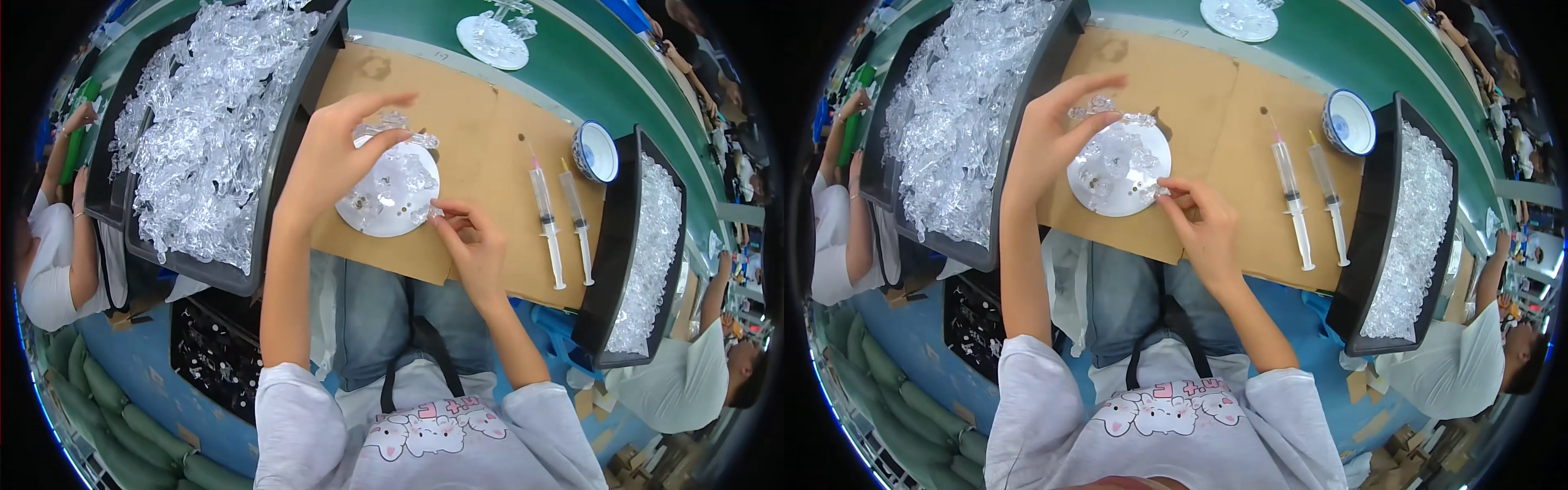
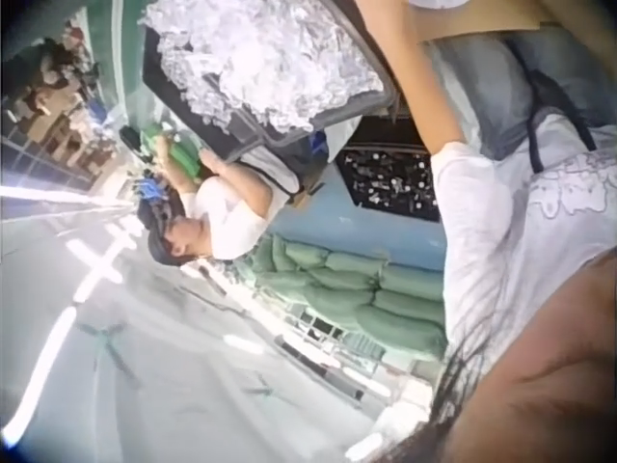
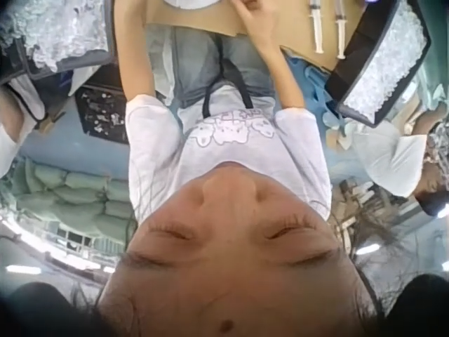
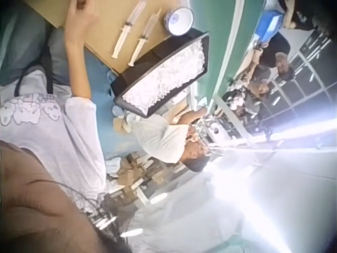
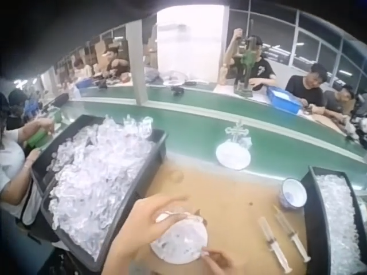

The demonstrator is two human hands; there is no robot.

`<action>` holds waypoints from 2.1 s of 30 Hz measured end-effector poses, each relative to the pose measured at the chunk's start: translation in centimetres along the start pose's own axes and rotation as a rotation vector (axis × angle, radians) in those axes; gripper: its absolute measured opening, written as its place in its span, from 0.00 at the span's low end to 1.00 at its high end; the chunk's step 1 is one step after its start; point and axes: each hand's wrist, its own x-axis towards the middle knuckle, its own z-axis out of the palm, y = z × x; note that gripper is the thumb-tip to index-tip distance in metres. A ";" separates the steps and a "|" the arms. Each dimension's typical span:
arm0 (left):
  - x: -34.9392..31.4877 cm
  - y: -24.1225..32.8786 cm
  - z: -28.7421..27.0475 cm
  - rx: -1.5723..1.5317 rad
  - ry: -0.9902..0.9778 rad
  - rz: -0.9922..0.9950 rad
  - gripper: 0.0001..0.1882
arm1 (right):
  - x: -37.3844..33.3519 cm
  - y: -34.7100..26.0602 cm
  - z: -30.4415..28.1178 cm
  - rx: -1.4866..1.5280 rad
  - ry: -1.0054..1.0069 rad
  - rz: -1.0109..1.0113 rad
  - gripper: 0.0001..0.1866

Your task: Assembling plastic decorative crosses and snowflakes onto circular bases using a glue syringe.

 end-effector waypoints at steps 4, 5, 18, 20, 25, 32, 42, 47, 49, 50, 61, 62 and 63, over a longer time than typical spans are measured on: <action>-3.5 1.3 1.3 0.171 0.355 0.108 0.16 | 0.8 1.4 0.6 -0.056 0.022 -0.052 0.10; -4.8 1.4 1.3 0.172 0.352 0.100 0.16 | 0.8 1.4 0.9 -0.057 0.017 -0.045 0.10; -10.4 0.0 2.9 0.318 0.160 -0.067 0.15 | 1.7 0.7 1.1 -0.179 -0.067 -0.200 0.09; -10.2 0.1 2.7 0.288 0.107 -0.077 0.13 | 1.9 0.9 1.0 -0.155 -0.086 -0.214 0.09; -9.9 0.0 3.4 0.333 0.059 -0.082 0.12 | 2.0 1.1 1.2 -0.217 -0.067 -0.330 0.10; -10.6 -0.8 5.3 0.403 0.092 -0.076 0.12 | 1.1 0.8 -0.4 -0.413 -0.016 -0.387 0.12; -9.6 -0.1 4.4 0.411 0.018 -0.111 0.09 | -3.2 3.0 -13.2 -0.816 0.235 -0.130 0.21; -9.7 0.0 4.6 0.423 0.005 -0.140 0.09 | -2.6 2.9 -13.2 -0.627 0.177 -0.066 0.19; -9.8 -0.1 4.6 0.435 0.026 -0.109 0.09 | -2.5 3.6 -13.5 -0.615 0.155 -0.112 0.18; -9.8 -0.2 4.6 0.445 0.022 -0.113 0.09 | -2.6 3.9 -13.6 -0.611 0.135 -0.159 0.16; -10.0 -0.4 4.8 0.463 0.035 -0.093 0.10 | -9.0 2.2 -11.6 -0.222 -0.228 -0.195 0.16; -10.1 -0.5 4.8 0.466 0.032 -0.099 0.10 | -9.1 2.2 -11.2 -0.231 -0.253 -0.182 0.16; -10.1 -0.5 4.8 0.462 0.031 -0.096 0.10 | -9.2 2.2 -10.9 -0.241 -0.279 -0.170 0.17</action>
